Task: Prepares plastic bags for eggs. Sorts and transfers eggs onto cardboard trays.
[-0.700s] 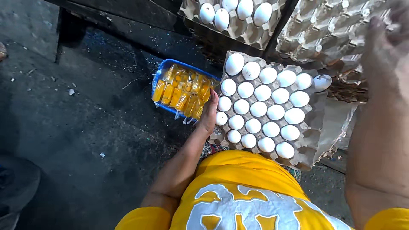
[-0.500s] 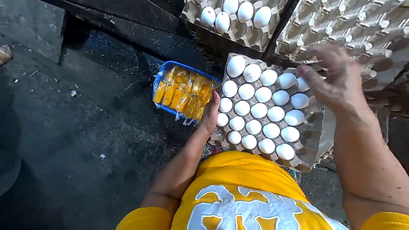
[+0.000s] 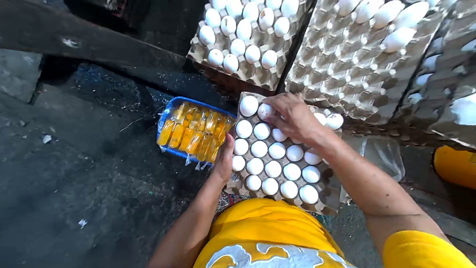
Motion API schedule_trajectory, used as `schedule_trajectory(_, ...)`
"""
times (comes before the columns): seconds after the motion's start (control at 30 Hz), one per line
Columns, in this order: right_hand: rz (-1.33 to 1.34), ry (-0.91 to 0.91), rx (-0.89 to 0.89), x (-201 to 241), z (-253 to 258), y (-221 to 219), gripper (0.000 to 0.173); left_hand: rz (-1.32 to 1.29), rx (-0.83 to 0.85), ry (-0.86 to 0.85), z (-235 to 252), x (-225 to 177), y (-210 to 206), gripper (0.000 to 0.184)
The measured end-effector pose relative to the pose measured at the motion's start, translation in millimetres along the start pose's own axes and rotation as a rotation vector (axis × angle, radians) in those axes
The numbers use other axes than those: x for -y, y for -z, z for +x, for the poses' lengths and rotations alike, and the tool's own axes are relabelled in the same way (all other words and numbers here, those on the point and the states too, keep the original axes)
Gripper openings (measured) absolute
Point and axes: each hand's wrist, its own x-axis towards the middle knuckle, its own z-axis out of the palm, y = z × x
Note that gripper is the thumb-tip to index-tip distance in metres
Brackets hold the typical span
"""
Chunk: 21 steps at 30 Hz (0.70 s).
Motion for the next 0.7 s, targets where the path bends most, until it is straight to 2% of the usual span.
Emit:
schedule_trajectory(0.07,0.17,-0.047,-0.054,-2.0,-2.7,1.8,0.043,0.003,-0.008,0.017,1.1,-1.2,-0.8,0.087)
schedule_trajectory(0.13,0.421,-0.177,-0.087,0.2,-6.7,10.8,0.044,-0.005,-0.019,0.014,0.3,0.0,-0.5,0.085)
schedule_trajectory(0.2,0.675,-0.229,-0.206,-8.5,-6.5,21.9,0.041,-0.026,-0.002,-0.02,1.6,2.7,2.3,0.084)
schedule_trajectory(0.27,0.752,-0.247,-0.345,-25.4,-10.7,40.0,0.037,-0.045,0.014,-0.034,2.9,4.9,4.2,0.085)
schedule_trajectory(0.37,0.571,-0.254,-0.547,-59.5,-22.9,70.1,0.038,-0.051,0.016,-0.023,3.6,4.8,5.7,0.084)
schedule_trajectory(0.47,0.215,-0.354,-0.673,-89.3,-30.3,99.5,0.047,-0.048,0.007,0.012,3.0,4.2,5.7,0.085)
schedule_trajectory(0.57,-0.163,-0.568,-0.654,-113.8,-24.5,120.4,0.061,-0.031,-0.001,0.017,2.7,3.2,5.2,0.086)
schedule_trajectory(0.7,-0.444,-0.766,-0.564,-126.0,-0.4,126.9,0.062,-0.002,-0.016,0.004,1.1,-0.8,2.8,0.085)
